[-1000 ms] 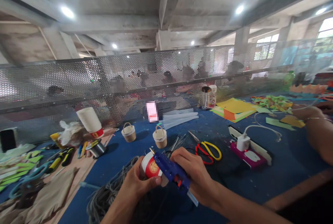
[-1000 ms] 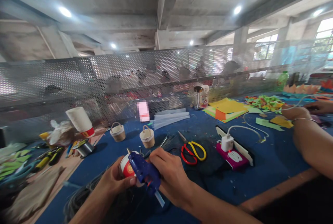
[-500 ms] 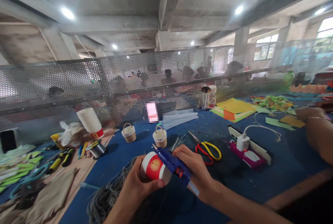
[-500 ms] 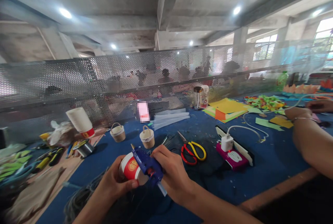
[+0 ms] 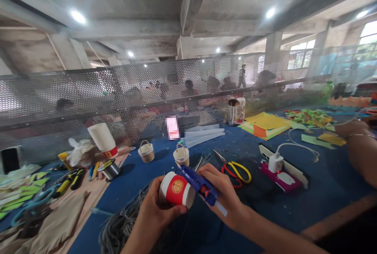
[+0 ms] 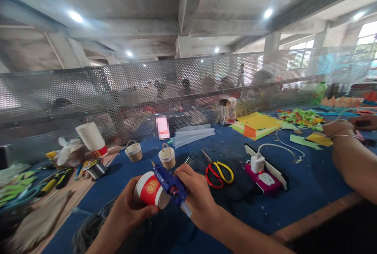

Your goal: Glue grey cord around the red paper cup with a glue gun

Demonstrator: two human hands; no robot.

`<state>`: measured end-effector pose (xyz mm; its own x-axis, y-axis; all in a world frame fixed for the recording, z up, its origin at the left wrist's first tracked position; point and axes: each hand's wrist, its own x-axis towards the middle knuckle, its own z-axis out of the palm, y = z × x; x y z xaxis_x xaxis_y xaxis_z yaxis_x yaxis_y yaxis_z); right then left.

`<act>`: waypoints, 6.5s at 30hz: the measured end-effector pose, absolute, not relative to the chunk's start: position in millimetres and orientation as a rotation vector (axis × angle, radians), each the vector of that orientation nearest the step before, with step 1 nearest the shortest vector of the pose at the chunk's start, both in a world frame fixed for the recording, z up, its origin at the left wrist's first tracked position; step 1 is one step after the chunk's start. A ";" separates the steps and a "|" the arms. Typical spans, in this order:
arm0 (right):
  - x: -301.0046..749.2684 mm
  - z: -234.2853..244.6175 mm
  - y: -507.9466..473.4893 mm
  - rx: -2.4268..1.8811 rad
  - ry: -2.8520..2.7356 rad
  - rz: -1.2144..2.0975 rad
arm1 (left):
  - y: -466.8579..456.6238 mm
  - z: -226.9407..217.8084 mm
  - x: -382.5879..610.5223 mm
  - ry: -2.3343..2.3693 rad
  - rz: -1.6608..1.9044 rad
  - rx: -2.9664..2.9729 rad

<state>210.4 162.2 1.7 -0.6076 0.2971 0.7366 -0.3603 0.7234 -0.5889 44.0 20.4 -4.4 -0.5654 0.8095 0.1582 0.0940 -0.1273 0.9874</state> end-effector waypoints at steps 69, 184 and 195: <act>218.7 15.3 149.1 -0.021 -2.140 1.187 | -1.3 24.1 28.1 1.837 1.909 0.668; 210.3 7.5 152.0 -0.124 -1.993 1.427 | -7.2 38.2 45.9 2.090 1.815 0.894; 210.3 11.8 147.1 -0.138 -1.863 1.457 | 5.3 20.9 46.1 1.665 1.747 0.749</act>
